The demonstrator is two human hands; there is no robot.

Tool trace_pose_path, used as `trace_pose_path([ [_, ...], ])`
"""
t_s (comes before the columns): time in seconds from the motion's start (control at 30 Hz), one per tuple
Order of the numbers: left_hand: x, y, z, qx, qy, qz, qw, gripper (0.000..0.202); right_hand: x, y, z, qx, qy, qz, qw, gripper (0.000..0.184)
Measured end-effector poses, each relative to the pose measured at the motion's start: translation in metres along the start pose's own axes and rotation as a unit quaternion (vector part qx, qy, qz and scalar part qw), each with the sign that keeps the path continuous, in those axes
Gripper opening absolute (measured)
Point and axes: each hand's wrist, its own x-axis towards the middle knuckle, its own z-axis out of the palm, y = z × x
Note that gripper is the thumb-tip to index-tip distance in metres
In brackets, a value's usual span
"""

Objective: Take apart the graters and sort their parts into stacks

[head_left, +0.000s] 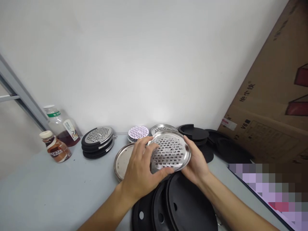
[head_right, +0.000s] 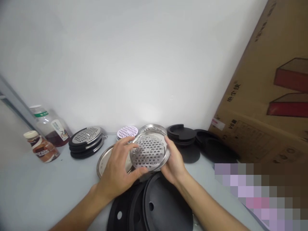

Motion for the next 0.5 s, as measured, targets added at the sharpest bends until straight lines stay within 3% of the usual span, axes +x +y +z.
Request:
trace_pose_path([
  [0.1, -0.005, 0.006, 0.007, -0.010, -0.061, -0.013, 0.998, 0.063, -0.004, 0.013, 0.001, -0.019, 0.018, -0.040, 0.999, 0.040],
  [0.17, -0.008, 0.009, 0.010, -0.014, -0.064, -0.021, 0.998, 0.066, -0.006, 0.018, -0.001, -0.054, 0.016, -0.091, 0.994, 0.040],
  [0.27, -0.009, 0.007, 0.007, -0.056, -0.027, -0.006, 0.998, 0.052, -0.004, 0.019, -0.008, -0.146, 0.022, -0.172, 0.974, 0.038],
  [0.33, -0.004, -0.001, -0.002, -0.087, 0.034, -0.022, 0.995, 0.031, 0.003, 0.016, -0.016, -0.193, 0.056, -0.194, 0.960, 0.037],
  [0.37, 0.001, -0.009, -0.007, -0.096, 0.070, -0.055, 0.991, 0.022, 0.007, 0.013, -0.020, -0.200, 0.078, -0.192, 0.958, 0.036],
  [0.43, 0.016, -0.031, -0.016, -0.133, 0.125, -0.186, 0.965, 0.017, 0.020, 0.007, -0.027, -0.180, 0.126, -0.177, 0.959, 0.032],
  [0.5, 0.036, -0.062, -0.020, -0.214, 0.137, -0.347, 0.903, 0.027, 0.033, -0.002, -0.033, -0.146, 0.172, -0.162, 0.961, 0.031],
])
